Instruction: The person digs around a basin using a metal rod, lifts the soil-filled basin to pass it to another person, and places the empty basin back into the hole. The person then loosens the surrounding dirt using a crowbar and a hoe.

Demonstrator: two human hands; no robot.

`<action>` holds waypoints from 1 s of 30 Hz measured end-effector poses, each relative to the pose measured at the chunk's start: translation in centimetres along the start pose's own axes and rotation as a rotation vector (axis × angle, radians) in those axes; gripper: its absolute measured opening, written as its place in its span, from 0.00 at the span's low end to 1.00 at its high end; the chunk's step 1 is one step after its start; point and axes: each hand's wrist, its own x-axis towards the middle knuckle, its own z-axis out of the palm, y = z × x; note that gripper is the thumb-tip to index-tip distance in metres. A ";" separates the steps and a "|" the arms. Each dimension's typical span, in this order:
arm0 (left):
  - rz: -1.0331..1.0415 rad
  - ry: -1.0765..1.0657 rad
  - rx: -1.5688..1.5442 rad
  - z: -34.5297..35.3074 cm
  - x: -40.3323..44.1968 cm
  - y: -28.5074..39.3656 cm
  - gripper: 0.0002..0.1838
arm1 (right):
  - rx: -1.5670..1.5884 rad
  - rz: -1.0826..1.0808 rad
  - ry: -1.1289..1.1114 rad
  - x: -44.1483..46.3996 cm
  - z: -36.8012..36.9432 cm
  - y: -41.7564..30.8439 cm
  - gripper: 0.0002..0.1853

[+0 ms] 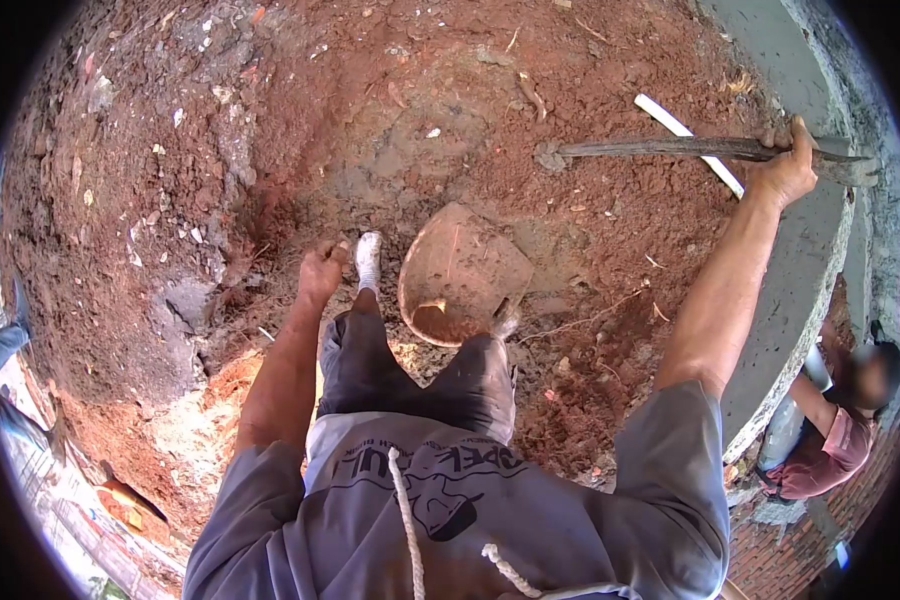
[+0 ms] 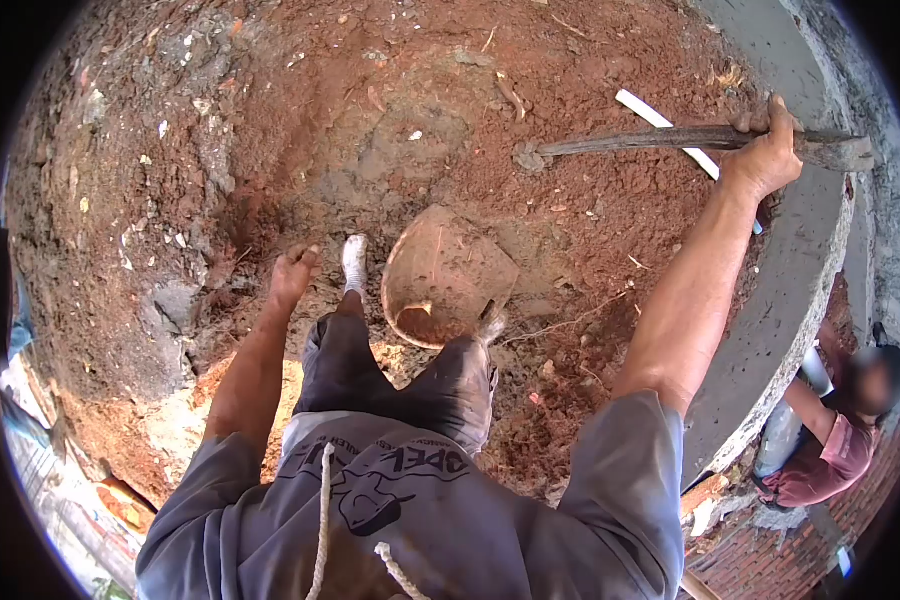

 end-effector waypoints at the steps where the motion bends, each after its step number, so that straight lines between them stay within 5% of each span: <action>1: -0.032 -0.003 0.113 0.2 -0.6 0.9 0.24 | 0.000 0.027 -0.014 -1.5 -0.3 -0.4 0.08; 2: -0.042 -0.051 0.357 0.8 -1.5 1.8 0.26 | 0.023 -0.011 -0.118 -0.8 -2.4 0.2 0.08; 8: -0.221 -0.177 0.429 12.5 3.2 -3.1 0.40 | -0.049 0.129 -0.329 5.4 -6.9 0.1 0.11; 11: -0.173 -0.166 0.559 19.4 8.7 -7.2 0.45 | -0.236 -0.210 0.024 5.4 -1.4 2.1 0.19; 14: -0.046 -0.123 0.575 25.1 13.5 -15.4 0.43 | -0.264 -0.238 -0.095 8.5 -2.1 1.9 0.20; 17: -0.230 -0.360 0.328 25.5 13.4 -18.4 0.40 | -0.292 -0.217 -0.117 10.0 -2.5 0.8 0.21; 23: -0.502 -0.328 0.439 25.8 6.8 -23.6 0.31 | -0.336 -0.167 -0.225 11.2 -3.6 -0.2 0.22; 25: -0.424 -0.351 0.575 28.1 6.5 -31.9 0.31 | -0.346 -0.180 -0.183 11.0 -3.4 -0.1 0.22; 30: -0.477 -0.137 0.452 26.7 10.9 -26.7 0.23 | -0.327 -0.181 -0.122 10.1 -2.7 0.5 0.22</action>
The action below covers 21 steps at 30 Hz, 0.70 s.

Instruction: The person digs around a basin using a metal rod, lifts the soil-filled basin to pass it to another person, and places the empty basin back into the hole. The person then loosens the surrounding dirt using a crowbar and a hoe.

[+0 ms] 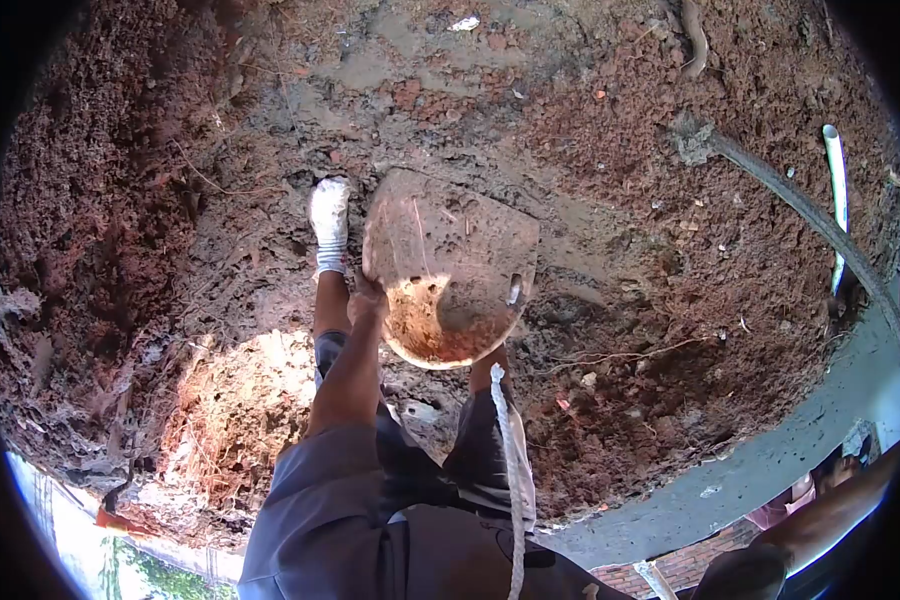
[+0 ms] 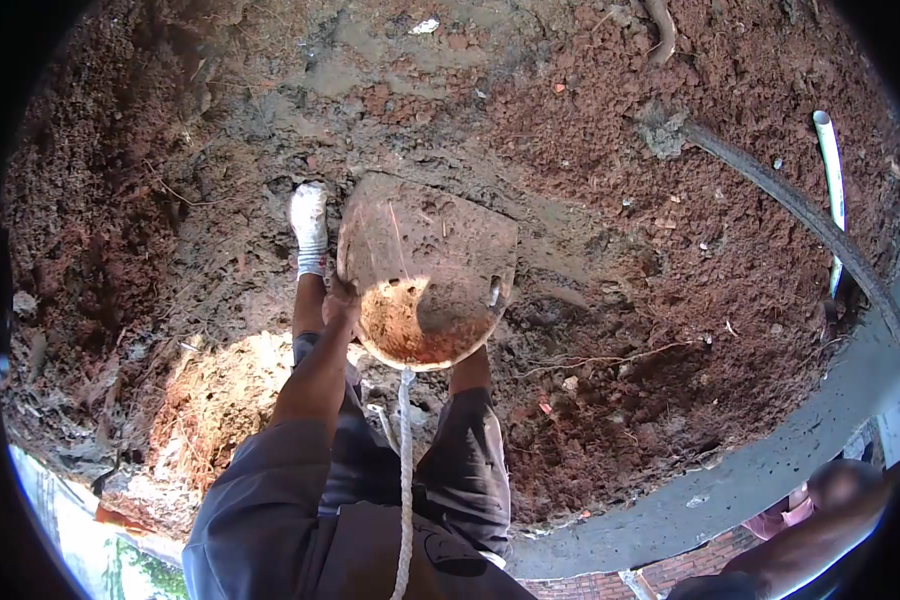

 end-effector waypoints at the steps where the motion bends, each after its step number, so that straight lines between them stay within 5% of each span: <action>1: 0.042 0.008 -0.028 -2.1 -1.0 2.2 0.23 | 0.009 0.017 -0.003 0.1 0.0 -0.1 0.22; 4: 0.093 -0.029 0.027 -2.2 -1.2 1.1 0.25 | 0.019 -0.011 -0.115 0.4 -0.7 0.1 0.21; 9: 0.053 -0.065 0.059 -5.2 -4.0 3.4 0.34 | -0.014 -0.041 0.055 -2.1 1.0 0.7 0.21; 11: 0.027 0.047 -0.288 -3.4 -2.0 2.9 0.42 | -0.077 -0.112 0.203 -4.5 3.0 0.8 0.21; 13: -0.025 0.013 -0.017 -1.9 2.8 3.4 0.42 | -0.052 -0.020 -0.092 -1.1 -1.5 -0.1 0.16; 18: 0.426 0.142 -0.317 -14.0 -0.8 12.1 0.24 | -0.007 0.006 0.141 4.6 -3.5 1.8 0.10; 21: 0.396 0.112 -0.258 -19.1 -3.5 13.9 0.21 | -0.003 0.024 0.276 3.3 4.1 5.0 0.11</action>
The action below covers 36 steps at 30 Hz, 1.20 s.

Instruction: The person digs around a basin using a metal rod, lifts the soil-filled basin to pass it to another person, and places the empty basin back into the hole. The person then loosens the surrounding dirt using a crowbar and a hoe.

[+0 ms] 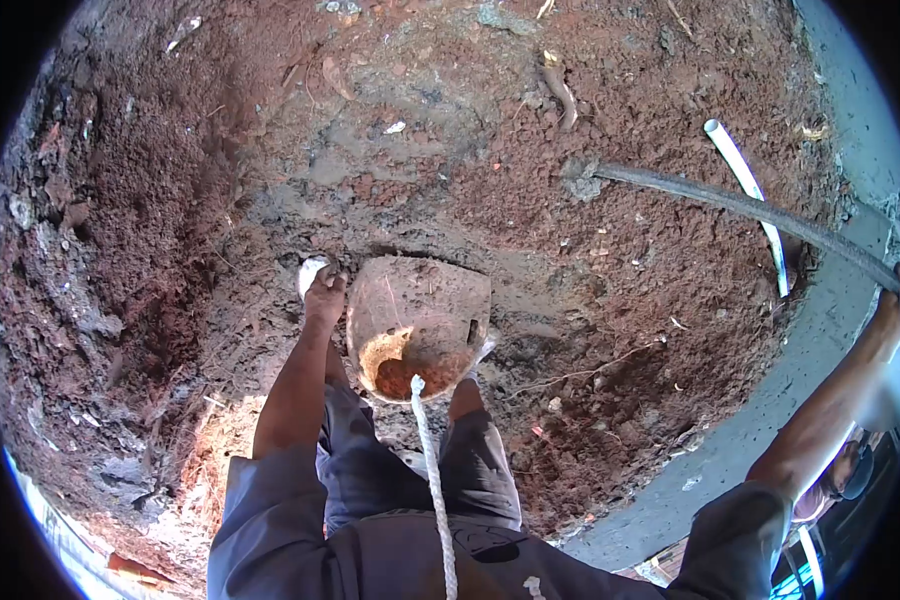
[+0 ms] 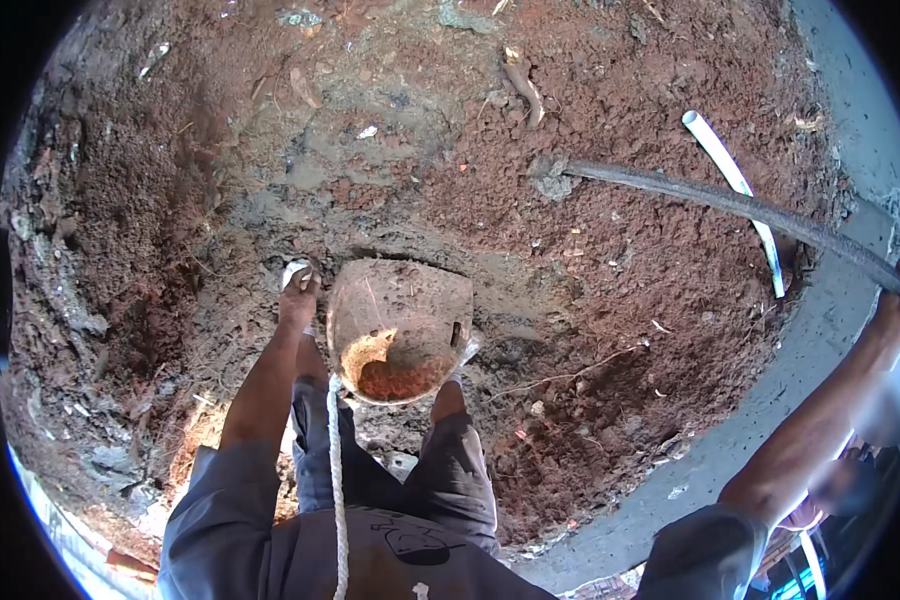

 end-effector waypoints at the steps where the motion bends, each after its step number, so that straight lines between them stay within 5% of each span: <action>1: 0.079 0.045 -0.067 0.4 0.8 -2.3 0.21 | -0.061 0.058 -0.040 6.9 -1.4 1.9 0.10; 4: 0.015 0.008 0.117 -2.1 -0.1 -3.9 0.23 | -0.213 0.117 -0.025 8.3 3.6 5.3 0.12; 8: 0.262 -0.024 0.395 0.1 2.3 -14.2 0.22 | -0.207 0.060 0.066 8.3 5.6 6.6 0.13; 11: 0.252 -0.039 0.417 1.0 1.4 -13.6 0.21 | -0.041 0.087 -0.212 5.2 3.5 4.5 0.09; 15: 0.032 -0.094 0.235 -1.0 -7.4 4.3 0.23 | 0.148 0.254 -0.385 3.2 0.4 2.1 0.10; 21: 0.410 -0.313 -0.273 2.9 -14.5 23.9 0.39 | 0.326 0.212 -0.355 -7.2 -5.7 -3.8 0.09; 25: 0.786 -0.300 -0.113 1.2 -23.7 34.6 0.46 | 0.296 0.154 -0.461 -17.1 -12.1 -9.0 0.10; 27: 0.980 -0.326 0.016 1.5 -26.5 36.3 0.48 | 0.287 0.131 -0.539 -22.4 -17.0 -10.2 0.11; 30: 1.411 -0.106 0.154 7.2 -28.2 32.9 0.32 | 0.164 0.096 -0.585 -31.1 -22.7 -12.3 0.12; 33: 1.400 -0.214 0.237 8.2 -28.8 30.5 0.16 | -0.017 0.148 -0.689 -36.2 -27.0 -15.7 0.15; 36: 1.509 -0.224 0.121 7.8 -28.9 27.6 0.20 | -0.102 0.138 -0.736 -40.0 -27.8 -18.4 0.20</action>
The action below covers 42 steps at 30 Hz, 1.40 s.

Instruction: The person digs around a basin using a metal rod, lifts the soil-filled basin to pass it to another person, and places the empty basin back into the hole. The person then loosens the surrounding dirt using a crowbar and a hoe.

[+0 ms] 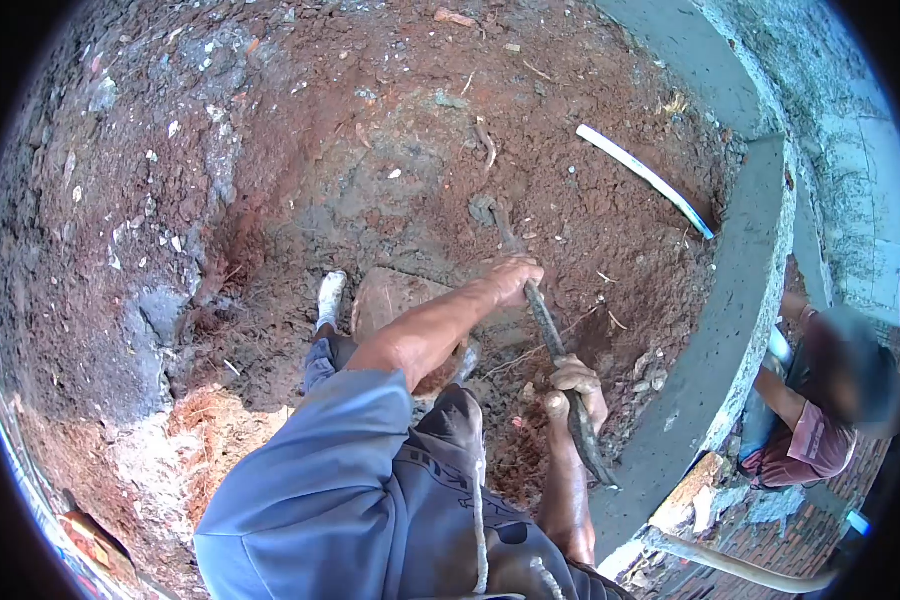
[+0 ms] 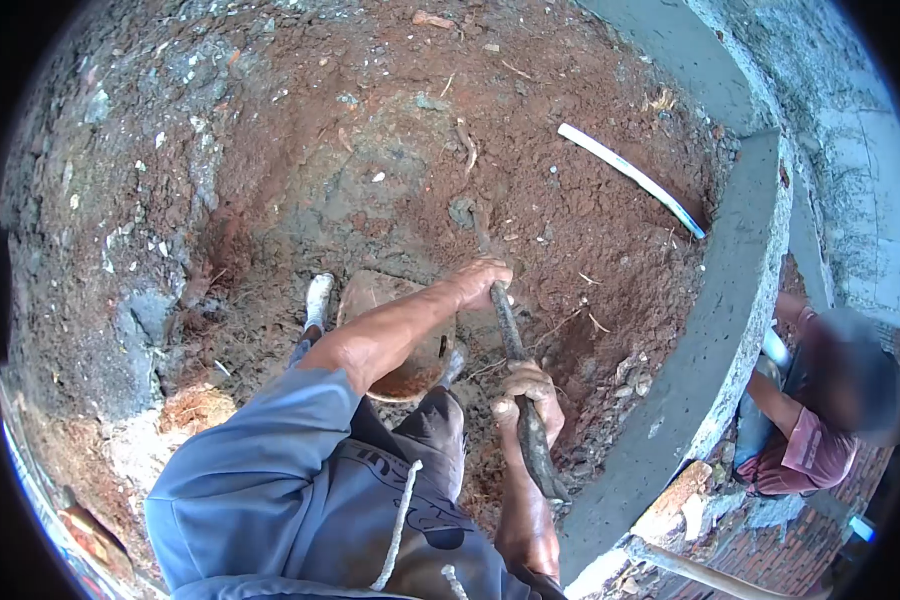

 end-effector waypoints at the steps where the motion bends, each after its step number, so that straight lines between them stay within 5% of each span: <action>1: 0.065 0.007 -0.009 -0.8 -0.5 -0.1 0.19 | -0.006 -0.049 -0.029 0.6 0.3 -1.2 0.20; 5: 0.009 0.185 -0.145 -6.6 -0.6 9.8 0.18 | 0.023 -0.236 -0.166 3.3 -2.3 -9.6 0.17; 9: 0.059 0.228 -0.265 -10.8 2.2 21.5 0.16 | 0.252 -0.300 -0.035 7.1 -9.2 -21.1 0.15; 14: 0.452 0.351 -0.384 -20.0 5.8 38.7 0.19 | 0.415 -0.522 0.091 7.7 -19.3 -36.4 0.15; 19: 0.697 0.400 -0.284 -26.2 9.1 46.1 0.25 | 0.339 -0.578 0.224 10.3 -18.8 -34.5 0.13; 23: 0.702 0.379 -0.148 -26.6 11.6 40.8 0.24 | 0.295 -0.455 0.293 18.4 -12.9 -21.8 0.11; 25: 0.519 0.608 -0.408 -20.2 14.0 31.1 0.21 | 0.297 -0.376 0.294 23.2 -7.7 -13.7 0.10; 27: 0.051 0.830 -0.172 -11.1 13.2 14.8 0.17 | 0.296 -0.285 0.317 26.8 -2.3 -5.3 0.10; 29: -1.037 0.209 -0.405 -7.5 2.1 2.5 0.12 | 0.355 -0.220 0.373 26.7 1.1 3.6 0.12; 31: -0.772 0.523 0.073 -5.8 -13.6 -2.5 0.14 | 0.433 -0.207 0.321 27.3 2.6 8.4 0.14; 34: -1.684 0.116 0.071 -8.5 -25.1 -2.2 0.18 | 0.341 -0.118 0.409 27.2 3.8 7.1 0.14; 35: -1.748 0.186 0.029 -9.9 -25.3 -1.4 0.19 | 0.357 -0.131 0.397 27.6 3.8 7.6 0.13; 38: -1.402 0.033 0.097 -7.8 -27.4 -7.3 0.18 | 0.465 -0.179 0.375 29.8 2.9 9.7 0.12; 42: -1.231 0.292 -0.110 -13.1 -17.2 -10.8 0.17 | 0.427 -0.087 0.506 38.1 4.1 10.8 0.08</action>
